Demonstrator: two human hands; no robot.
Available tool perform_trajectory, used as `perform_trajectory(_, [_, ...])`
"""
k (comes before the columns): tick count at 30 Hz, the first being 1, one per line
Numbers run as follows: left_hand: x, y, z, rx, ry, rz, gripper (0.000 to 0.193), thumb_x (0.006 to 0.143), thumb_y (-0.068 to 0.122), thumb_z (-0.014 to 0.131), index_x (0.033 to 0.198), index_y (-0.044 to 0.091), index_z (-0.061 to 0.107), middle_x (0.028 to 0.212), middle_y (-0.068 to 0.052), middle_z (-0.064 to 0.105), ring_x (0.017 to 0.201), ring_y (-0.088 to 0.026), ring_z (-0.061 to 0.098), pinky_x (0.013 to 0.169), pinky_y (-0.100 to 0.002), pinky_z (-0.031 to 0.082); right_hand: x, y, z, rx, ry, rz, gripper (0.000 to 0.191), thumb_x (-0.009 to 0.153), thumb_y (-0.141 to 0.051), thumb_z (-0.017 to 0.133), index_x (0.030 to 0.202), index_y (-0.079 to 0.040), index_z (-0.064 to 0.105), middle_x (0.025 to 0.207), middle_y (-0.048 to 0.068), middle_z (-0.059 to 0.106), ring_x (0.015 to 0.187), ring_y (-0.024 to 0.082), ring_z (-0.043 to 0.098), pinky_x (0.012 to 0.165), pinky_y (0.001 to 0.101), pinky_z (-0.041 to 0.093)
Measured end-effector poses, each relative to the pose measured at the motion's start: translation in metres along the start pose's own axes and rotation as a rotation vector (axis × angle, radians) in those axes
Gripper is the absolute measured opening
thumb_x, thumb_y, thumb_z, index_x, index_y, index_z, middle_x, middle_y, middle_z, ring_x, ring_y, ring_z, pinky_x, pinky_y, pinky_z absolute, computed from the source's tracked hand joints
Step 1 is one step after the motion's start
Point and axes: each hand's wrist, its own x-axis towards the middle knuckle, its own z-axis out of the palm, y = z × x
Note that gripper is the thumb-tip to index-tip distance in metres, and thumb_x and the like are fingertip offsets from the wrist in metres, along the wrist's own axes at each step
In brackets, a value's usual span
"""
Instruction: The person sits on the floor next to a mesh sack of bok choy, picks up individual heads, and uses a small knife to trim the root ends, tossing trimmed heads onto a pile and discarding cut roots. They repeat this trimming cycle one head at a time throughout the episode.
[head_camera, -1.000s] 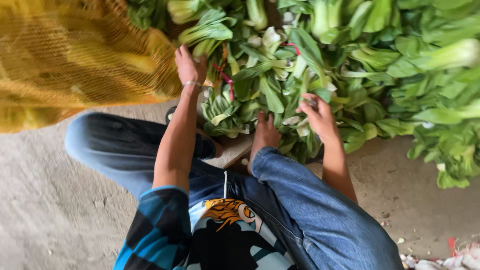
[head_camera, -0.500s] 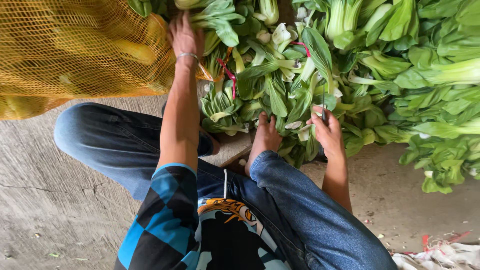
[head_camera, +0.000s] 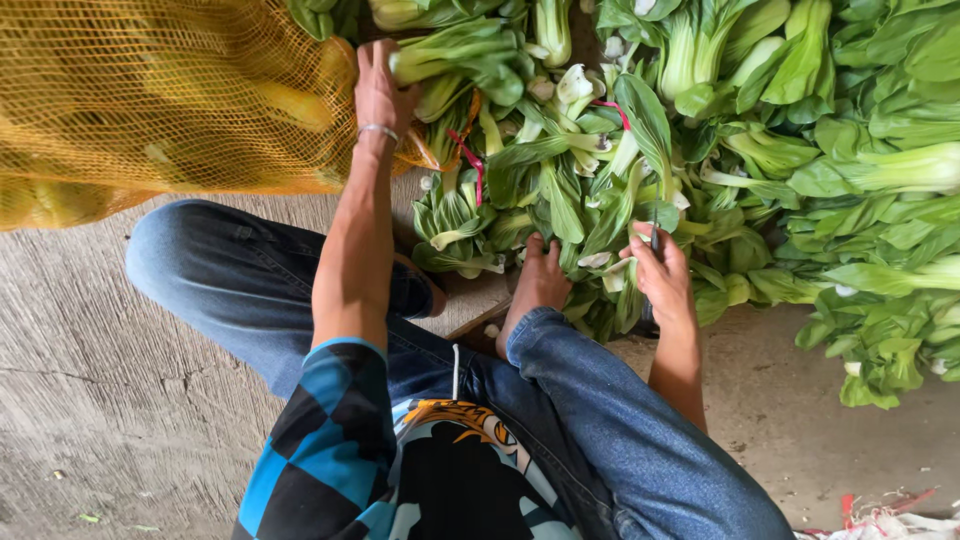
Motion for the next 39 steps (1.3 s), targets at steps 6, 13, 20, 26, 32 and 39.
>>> perform_trajectory(6, [-0.031, 0.061, -0.026, -0.236, 0.207, 0.353, 0.062, 0.076, 0.001, 0.085, 0.129, 0.007, 0.053, 0.126, -0.017, 0.047, 0.110, -0.035, 0.062, 0.091, -0.037, 0.063, -0.003, -0.027, 0.017, -0.030, -0.033, -0.096, 0.037, 0.102, -0.017, 0.063, 0.135, -0.003, 0.058, 0.090, 0.004, 0.068, 0.053, 0.002, 0.042, 0.045, 0.0191, 0.035])
perform_trajectory(13, [-0.072, 0.158, -0.068, -0.810, -0.133, 0.440, 0.049, 0.088, -0.009, 0.072, 0.132, 0.003, 0.053, 0.128, -0.010, 0.057, 0.121, -0.023, 0.066, 0.110, -0.037, 0.058, -0.040, -0.077, 0.028, -0.091, -0.022, -0.315, 0.036, 0.102, -0.013, 0.065, 0.136, -0.003, 0.060, 0.090, 0.002, 0.066, 0.057, 0.001, 0.043, 0.050, 0.0174, 0.035])
perform_trajectory(20, [-0.129, 0.246, -0.080, -1.435, -0.737, 0.380, 0.044, 0.097, -0.006, 0.067, 0.138, 0.000, 0.054, 0.134, -0.010, 0.064, 0.122, -0.018, 0.065, 0.110, -0.035, 0.054, -0.084, -0.147, 0.048, -0.172, 0.008, -0.746, 0.049, 0.093, -0.022, 0.082, 0.133, -0.003, 0.059, 0.111, -0.001, 0.065, 0.073, 0.000, 0.042, 0.064, 0.0182, 0.037])
perform_trajectory(26, [-0.145, 0.320, -0.114, -1.574, -1.023, 0.333, 0.057, 0.104, 0.021, 0.067, 0.152, -0.004, 0.048, 0.147, -0.017, 0.059, 0.138, -0.023, 0.057, 0.125, -0.035, 0.042, -0.144, -0.231, 0.047, -0.405, 0.060, -0.993, 0.055, 0.094, -0.039, 0.088, 0.123, -0.002, 0.061, 0.098, -0.001, 0.063, 0.079, 0.008, 0.053, 0.073, 0.0250, 0.045])
perform_trajectory(32, [-0.148, 0.352, -0.142, -1.073, -0.767, 0.758, 0.081, 0.103, 0.025, 0.075, 0.164, 0.006, 0.024, 0.152, -0.009, 0.047, 0.143, -0.018, 0.045, 0.127, -0.035, 0.036, -0.181, -0.293, 0.050, -0.893, 0.188, -0.981, 0.055, 0.086, -0.050, 0.086, 0.099, -0.002, 0.062, 0.069, 0.002, 0.056, 0.060, 0.013, 0.055, 0.056, 0.0317, 0.044])
perform_trajectory(39, [-0.140, 0.336, -0.158, -1.108, -0.614, 0.613, 0.058, 0.099, 0.020, 0.078, 0.145, 0.004, 0.045, 0.129, -0.005, 0.061, 0.119, -0.014, 0.060, 0.109, -0.031, 0.050, -0.196, -0.304, 0.061, -0.837, 0.074, -1.027, 0.034, 0.102, -0.036, 0.074, 0.115, -0.005, 0.069, 0.086, 0.001, 0.067, 0.069, 0.010, 0.062, 0.061, 0.0290, 0.047])
